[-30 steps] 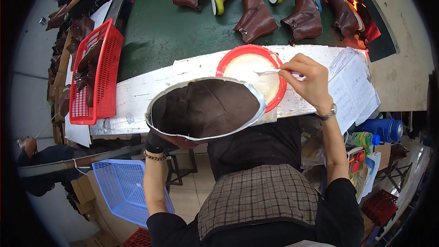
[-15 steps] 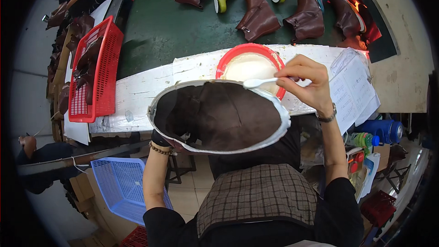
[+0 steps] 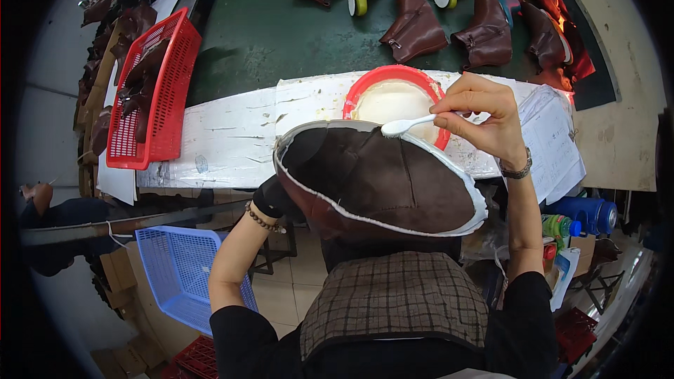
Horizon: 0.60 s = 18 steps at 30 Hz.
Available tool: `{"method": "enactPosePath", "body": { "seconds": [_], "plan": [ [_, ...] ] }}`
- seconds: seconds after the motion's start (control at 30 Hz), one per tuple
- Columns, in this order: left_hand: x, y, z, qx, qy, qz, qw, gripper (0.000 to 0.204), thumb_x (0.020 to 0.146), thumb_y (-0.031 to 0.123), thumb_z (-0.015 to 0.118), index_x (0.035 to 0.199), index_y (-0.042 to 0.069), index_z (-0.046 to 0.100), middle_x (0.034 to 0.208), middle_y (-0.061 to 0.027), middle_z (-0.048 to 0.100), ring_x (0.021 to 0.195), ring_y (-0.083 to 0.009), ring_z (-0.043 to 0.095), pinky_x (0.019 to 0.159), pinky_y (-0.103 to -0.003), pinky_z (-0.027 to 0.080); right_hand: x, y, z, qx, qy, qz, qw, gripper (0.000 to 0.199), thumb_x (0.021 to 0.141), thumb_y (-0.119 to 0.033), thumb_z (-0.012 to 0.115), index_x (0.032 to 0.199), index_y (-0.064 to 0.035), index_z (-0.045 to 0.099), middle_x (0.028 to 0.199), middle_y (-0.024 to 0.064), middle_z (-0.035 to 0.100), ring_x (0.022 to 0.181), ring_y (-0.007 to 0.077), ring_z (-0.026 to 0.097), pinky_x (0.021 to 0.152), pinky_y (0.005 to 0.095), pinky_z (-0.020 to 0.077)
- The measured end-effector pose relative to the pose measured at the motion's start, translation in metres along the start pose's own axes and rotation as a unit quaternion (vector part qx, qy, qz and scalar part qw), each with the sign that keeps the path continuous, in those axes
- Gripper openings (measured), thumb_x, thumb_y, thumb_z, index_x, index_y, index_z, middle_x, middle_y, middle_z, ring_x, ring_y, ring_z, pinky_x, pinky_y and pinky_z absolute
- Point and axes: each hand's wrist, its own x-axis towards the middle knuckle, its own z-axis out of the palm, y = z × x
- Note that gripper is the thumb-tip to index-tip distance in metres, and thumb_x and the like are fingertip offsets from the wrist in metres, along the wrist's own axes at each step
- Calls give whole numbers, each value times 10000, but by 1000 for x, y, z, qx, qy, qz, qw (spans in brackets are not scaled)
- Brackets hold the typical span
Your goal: The recorder is applying a white liquid adhesive to the edges and interior of brown boot uppers using a small brush, then placing the prepared uppers onto a conveyor belt.
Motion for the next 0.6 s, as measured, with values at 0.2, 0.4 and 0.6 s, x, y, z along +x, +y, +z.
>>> {"method": "enactPosePath", "body": {
  "seconds": [0.2, 0.4, 0.6],
  "plan": [
    [-20, -3, -8, 63, -28, -51, 996, 597, 785, 115, 767, 1329, -11, 556, 1130, -167, 676, 901, -160, 668, 751, -299, 537, 24, 2, -1, -7, -69, -32, 997, 142, 770, -60, 827, 903, -45, 781, 804, 53, 693, 637, 114, 597, 543, 246, 446],
    [-20, -9, 3, 130, -52, -100, 985, 573, 770, 110, 770, 1296, -18, 581, 1055, -161, 703, 822, -147, 679, 682, -276, 539, 52, 9, 34, 34, -106, -110, 988, 112, 783, -107, 827, 877, -74, 776, 806, 18, 696, 683, 139, 660, 559, 265, 484],
    [-35, 24, -24, 214, -77, -138, 964, 550, 756, 105, 772, 1264, -24, 605, 981, -154, 731, 743, -133, 690, 613, -254, 541, 66, 12, 40, 29, -32, -87, 995, 94, 836, -112, 789, 896, -46, 760, 854, 37, 677, 727, 112, 635, 616, 258, 482]
  ]
}}
